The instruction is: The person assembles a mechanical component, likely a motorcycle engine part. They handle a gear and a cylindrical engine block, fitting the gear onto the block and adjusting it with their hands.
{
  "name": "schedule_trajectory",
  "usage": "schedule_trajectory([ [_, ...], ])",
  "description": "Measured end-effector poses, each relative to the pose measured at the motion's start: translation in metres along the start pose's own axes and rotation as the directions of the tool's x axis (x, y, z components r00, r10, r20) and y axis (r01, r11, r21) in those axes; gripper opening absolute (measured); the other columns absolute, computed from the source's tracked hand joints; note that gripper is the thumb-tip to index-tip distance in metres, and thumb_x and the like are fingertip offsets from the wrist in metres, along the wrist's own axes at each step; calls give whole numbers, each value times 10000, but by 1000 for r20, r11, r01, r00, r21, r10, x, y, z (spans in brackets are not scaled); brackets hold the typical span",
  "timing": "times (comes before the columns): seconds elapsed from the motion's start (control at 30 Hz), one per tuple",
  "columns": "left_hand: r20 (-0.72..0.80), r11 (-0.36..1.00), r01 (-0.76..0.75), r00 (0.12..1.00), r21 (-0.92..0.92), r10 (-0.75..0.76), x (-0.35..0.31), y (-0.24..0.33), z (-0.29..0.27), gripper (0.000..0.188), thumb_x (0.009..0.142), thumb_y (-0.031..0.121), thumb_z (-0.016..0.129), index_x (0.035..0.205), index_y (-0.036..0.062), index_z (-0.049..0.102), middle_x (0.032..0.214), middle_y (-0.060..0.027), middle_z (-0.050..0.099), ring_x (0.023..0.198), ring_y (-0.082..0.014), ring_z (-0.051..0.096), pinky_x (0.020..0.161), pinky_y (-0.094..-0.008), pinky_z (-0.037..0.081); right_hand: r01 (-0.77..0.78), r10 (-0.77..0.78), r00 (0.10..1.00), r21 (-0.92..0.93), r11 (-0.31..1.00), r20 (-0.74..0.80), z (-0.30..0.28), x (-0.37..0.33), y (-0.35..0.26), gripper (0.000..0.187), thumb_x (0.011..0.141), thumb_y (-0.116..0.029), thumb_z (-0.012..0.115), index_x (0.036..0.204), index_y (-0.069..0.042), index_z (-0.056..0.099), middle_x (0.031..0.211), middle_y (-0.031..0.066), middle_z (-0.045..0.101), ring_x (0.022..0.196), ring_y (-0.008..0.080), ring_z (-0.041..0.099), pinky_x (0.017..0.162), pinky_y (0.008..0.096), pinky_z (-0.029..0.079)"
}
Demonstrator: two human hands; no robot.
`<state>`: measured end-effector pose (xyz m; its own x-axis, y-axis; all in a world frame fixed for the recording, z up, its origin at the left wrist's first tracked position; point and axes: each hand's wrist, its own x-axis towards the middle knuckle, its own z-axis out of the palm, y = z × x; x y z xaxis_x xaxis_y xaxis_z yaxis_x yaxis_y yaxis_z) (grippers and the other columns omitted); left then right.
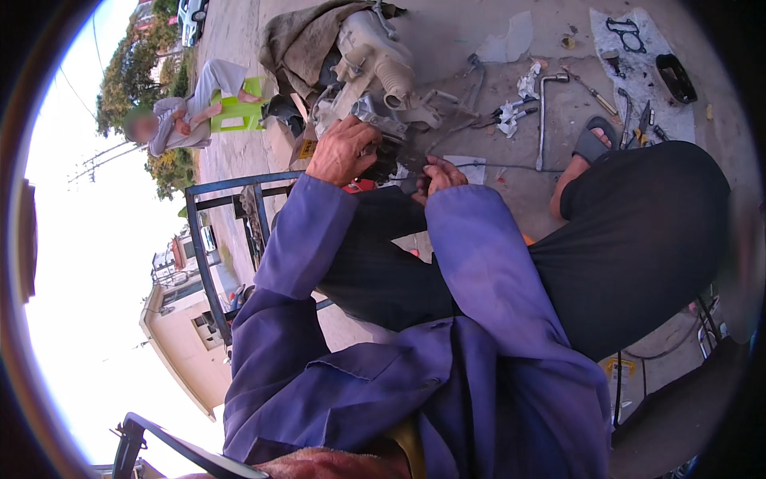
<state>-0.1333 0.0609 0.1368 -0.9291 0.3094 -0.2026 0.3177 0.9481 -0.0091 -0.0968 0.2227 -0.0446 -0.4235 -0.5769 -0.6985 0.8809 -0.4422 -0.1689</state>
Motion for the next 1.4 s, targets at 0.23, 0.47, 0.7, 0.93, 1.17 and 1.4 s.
schedule_trajectory([
  [0.23, 62, 994, -19, 998, -105, 26, 2, -9, -4, 324, 696, 112, 731, 1017, 101, 686, 961, -33, 667, 996, -253, 601, 879, -383, 485, -9, 6, 999, 57, 998, 52, 13, -6, 16, 310, 913, -29, 583, 1221, 7, 600, 811, 86, 612, 649, 154, 579, 598, 339, 539],
  [0.47, 86, 984, -43, 995, -171, 58, 3, -10, -6, 383, 714, 40, 717, 1088, 118, 699, 1014, -41, 670, 1024, -282, 595, 901, -412, 494, -23, -1, 990, 174, 984, 140, 16, 5, 26, 367, 892, -15, 640, 1254, 2, 581, 840, 92, 614, 680, 173, 596, 622, 357, 561],
  [0.7, 71, 974, -37, 996, -225, 54, 4, -10, -6, 386, 715, 0, 689, 1084, 114, 701, 1018, -40, 668, 1027, -289, 593, 901, -417, 494, 17, -26, 996, 107, 994, 90, 27, -1, 22, 415, 906, -91, 703, 1296, -26, 577, 914, 79, 663, 723, 172, 658, 615, 326, 573],
  [0.93, 112, 973, 4, 993, -229, 22, 6, -9, -9, 387, 712, -10, 686, 1075, 125, 704, 1009, -44, 673, 1034, -291, 595, 899, -418, 490, 55, -77, 988, 157, 986, 132, 33, 3, 25, 449, 915, -75, 696, 1320, 19, 526, 921, 117, 683, 708, 196, 685, 594, 330, 570],
  [1.17, 98, 967, 48, 995, -251, -24, 8, -4, -11, 328, 714, 8, 684, 1028, 101, 714, 965, -64, 668, 990, -287, 605, 882, -402, 497, 38, -42, 996, 52, 998, 83, 37, 4, 17, 383, 911, -114, 681, 1252, 31, 582, 904, 126, 697, 704, 191, 683, 611, 325, 568],
  [1.4, 140, 955, 103, 988, -278, -66, 10, -10, -8, 304, 743, 4, 682, 1026, 105, 719, 933, -114, 635, 985, -330, 610, 874, -422, 506, -28, 29, 997, -20, 999, 71, 42, -2, 1, 360, 909, -97, 665, 1242, 22, 601, 838, 112, 697, 664, 182, 664, 600, 311, 554],
])
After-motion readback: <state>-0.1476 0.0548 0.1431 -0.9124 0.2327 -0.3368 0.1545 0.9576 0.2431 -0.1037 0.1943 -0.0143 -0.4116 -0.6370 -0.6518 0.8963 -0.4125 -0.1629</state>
